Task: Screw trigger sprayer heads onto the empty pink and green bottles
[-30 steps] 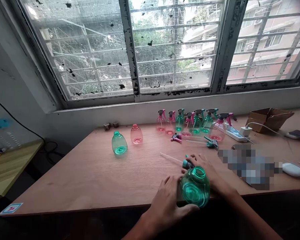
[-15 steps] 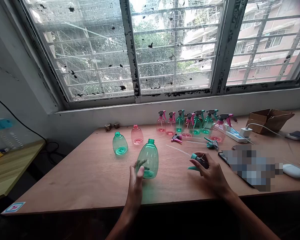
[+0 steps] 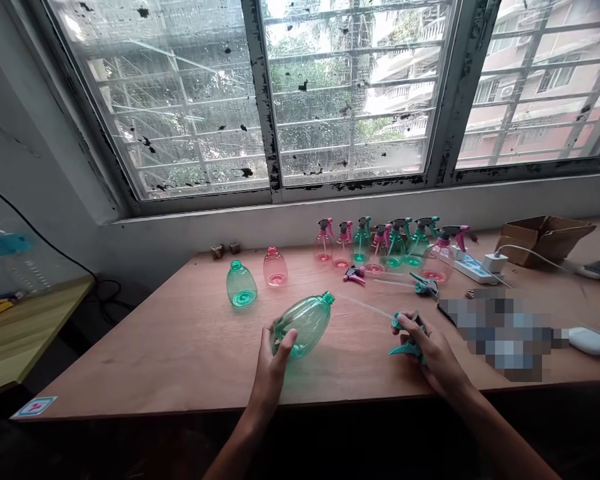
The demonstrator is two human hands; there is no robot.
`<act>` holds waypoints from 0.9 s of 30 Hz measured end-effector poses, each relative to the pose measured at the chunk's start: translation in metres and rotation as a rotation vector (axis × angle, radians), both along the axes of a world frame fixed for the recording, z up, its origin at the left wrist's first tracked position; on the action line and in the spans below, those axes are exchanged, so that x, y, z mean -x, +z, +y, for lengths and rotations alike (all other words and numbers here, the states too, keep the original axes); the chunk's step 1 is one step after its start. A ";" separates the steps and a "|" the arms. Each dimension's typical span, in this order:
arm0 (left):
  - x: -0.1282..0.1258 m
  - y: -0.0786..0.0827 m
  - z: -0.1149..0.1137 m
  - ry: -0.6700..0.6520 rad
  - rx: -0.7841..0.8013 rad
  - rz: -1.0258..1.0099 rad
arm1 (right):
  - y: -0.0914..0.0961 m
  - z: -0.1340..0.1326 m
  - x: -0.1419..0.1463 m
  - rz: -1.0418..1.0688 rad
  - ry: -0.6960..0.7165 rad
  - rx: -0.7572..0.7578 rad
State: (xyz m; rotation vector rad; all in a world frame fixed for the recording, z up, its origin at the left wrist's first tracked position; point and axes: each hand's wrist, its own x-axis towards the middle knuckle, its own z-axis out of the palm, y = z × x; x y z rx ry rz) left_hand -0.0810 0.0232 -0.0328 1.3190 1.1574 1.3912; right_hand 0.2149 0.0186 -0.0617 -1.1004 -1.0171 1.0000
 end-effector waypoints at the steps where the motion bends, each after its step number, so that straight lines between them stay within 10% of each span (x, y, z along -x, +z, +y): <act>1: 0.000 0.001 -0.001 -0.008 -0.003 0.010 | 0.000 0.001 0.000 -0.002 0.014 0.004; 27: 0.002 -0.009 -0.009 -0.440 -0.179 0.367 | 0.014 -0.011 -0.004 -0.050 0.479 0.102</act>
